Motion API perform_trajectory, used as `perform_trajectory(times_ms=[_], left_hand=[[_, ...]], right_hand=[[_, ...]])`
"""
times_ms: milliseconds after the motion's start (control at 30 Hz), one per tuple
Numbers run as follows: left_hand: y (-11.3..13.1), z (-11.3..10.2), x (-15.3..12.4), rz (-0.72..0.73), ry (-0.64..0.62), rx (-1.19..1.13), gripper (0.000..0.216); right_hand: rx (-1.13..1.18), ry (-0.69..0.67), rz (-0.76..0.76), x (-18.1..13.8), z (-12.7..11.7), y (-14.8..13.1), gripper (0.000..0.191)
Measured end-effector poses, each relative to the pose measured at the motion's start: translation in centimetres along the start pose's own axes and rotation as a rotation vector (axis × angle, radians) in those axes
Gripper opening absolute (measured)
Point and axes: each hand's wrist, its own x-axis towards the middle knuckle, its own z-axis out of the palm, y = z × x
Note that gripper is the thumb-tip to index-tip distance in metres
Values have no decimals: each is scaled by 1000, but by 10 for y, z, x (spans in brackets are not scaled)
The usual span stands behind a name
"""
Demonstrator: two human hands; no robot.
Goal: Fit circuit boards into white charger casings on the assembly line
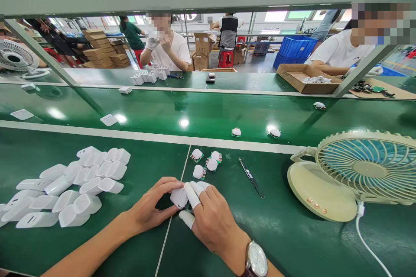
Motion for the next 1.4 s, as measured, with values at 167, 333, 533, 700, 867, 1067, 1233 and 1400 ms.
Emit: perform_trajectory(times_ms=[167, 333, 533, 700, 867, 1067, 1233, 1400], left_hand=[[3, -2, 4, -16, 22, -53, 53], [9, -4, 6, -28, -60, -196, 59], [13, -6, 5, 48, -51, -211, 38], [9, -7, 6, 222, 16, -60, 16], [4, -8, 8, 313, 29, -23, 12], [7, -7, 10, 268, 13, -45, 10], [16, -4, 12, 249, -19, -17, 13], [16, 1, 11, -138, 61, -329, 6]], right_hand=[[18, -4, 23, 3, -3, 1, 33], [102, 42, 2, 0, 3, 3, 39], [211, 12, 16, -7, 13, 7, 34], [275, -68, 56, -4, 12, 6, 31], [339, -113, 72, -1, 9, 12, 34], [402, -192, 84, -5, 2, 19, 43], [310, -168, 29, -8, 5, 19, 40], [406, -75, 143, -6, 3, 21, 42]])
